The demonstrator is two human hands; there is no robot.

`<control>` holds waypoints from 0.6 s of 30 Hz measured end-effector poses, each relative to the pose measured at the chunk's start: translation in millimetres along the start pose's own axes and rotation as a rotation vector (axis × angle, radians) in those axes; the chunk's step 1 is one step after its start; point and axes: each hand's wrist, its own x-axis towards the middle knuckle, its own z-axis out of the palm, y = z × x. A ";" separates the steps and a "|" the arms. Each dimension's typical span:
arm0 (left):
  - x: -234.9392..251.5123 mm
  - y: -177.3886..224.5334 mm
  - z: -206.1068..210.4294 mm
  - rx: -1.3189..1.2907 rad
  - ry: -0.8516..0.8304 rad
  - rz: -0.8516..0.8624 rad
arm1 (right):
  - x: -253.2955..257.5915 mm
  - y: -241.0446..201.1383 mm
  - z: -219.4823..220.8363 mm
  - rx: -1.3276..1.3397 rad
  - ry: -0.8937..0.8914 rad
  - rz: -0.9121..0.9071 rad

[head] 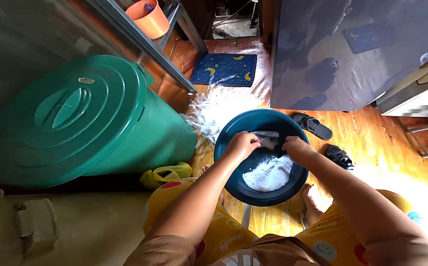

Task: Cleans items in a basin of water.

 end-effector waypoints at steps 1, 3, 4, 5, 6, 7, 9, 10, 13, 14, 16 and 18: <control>-0.3 0.3 -0.6 -0.002 0.002 0.003 | 6.4 2.2 3.2 0.020 0.017 -0.007; -0.6 -0.2 -1.1 0.004 0.008 0.013 | 16.1 4.4 10.2 0.061 0.051 -0.002; -0.5 -0.5 -1.2 0.008 0.011 0.019 | 19.7 4.3 13.0 0.066 0.056 0.010; -0.5 -0.6 -1.1 0.010 0.014 0.023 | 23.2 4.3 15.9 0.062 0.055 0.025; -0.9 -0.6 -1.3 0.011 0.018 0.028 | 26.8 4.3 18.8 0.049 0.045 0.041; -1.2 -0.8 -1.5 0.012 0.023 0.034 | 30.0 4.1 21.6 0.034 0.035 0.055; -1.8 -2.2 -1.6 0.019 0.028 0.043 | 34.8 3.8 25.9 -0.009 0.006 0.074; -2.0 -2.5 -2.3 0.017 0.024 0.045 | 36.0 3.8 27.2 -0.022 -0.003 0.077; -2.2 -3.2 -5.0 -0.005 0.000 0.031 | 38.0 2.9 28.9 -0.037 -0.035 0.084; -2.2 -3.8 -5.3 -0.011 -0.003 0.030 | 38.2 2.4 29.8 -0.037 -0.044 0.084; -2.1 -5.1 -5.1 -0.006 -0.008 0.029 | 38.1 1.5 31.9 -0.040 -0.062 0.082; -2.2 -5.7 -5.0 0.005 -0.010 0.033 | 38.3 1.3 34.8 -0.051 -0.078 0.064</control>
